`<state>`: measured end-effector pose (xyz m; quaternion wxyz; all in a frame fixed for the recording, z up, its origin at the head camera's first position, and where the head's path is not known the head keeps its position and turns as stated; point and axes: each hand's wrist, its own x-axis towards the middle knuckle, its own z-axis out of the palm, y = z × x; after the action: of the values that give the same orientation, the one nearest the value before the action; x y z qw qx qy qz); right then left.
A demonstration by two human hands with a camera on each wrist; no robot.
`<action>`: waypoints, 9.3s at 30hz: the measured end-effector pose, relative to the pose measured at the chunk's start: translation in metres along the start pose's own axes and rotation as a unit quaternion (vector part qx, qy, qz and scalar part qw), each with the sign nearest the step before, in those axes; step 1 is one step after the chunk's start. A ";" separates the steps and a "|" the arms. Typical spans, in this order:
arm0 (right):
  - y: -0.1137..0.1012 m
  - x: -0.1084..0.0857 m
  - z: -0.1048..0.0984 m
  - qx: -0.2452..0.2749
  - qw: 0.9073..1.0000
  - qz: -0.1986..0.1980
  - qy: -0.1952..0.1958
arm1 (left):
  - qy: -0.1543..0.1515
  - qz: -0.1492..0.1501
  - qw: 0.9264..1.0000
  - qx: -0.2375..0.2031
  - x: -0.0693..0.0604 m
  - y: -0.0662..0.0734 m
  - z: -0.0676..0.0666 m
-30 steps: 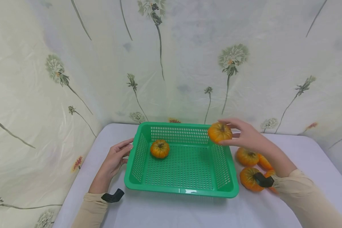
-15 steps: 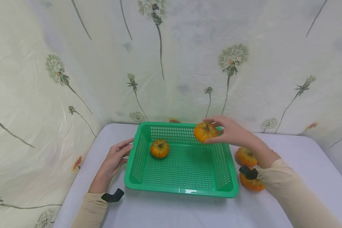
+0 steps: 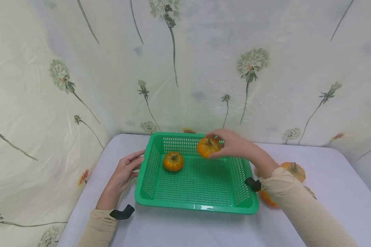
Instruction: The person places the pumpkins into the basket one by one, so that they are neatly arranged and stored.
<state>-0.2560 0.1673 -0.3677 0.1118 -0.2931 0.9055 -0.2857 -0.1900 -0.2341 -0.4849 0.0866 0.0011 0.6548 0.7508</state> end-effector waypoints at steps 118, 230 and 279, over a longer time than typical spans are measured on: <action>0.015 0.024 0.063 -0.042 0.997 0.012 -0.057 | 0.005 0.001 1.000 -0.004 0.000 0.001 0.003; 0.178 -0.263 0.008 0.015 0.959 0.274 0.073 | 0.010 -0.005 1.000 -0.011 0.001 -0.002 0.002; 0.169 -0.264 0.005 0.085 0.940 0.320 0.077 | 0.010 -0.009 1.000 -0.025 -0.002 0.000 0.004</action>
<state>-0.1210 0.4340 -0.4609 0.1515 0.0457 0.9298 -0.3323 -0.1878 -0.2303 -0.4838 0.0865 -0.0146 0.6364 0.7664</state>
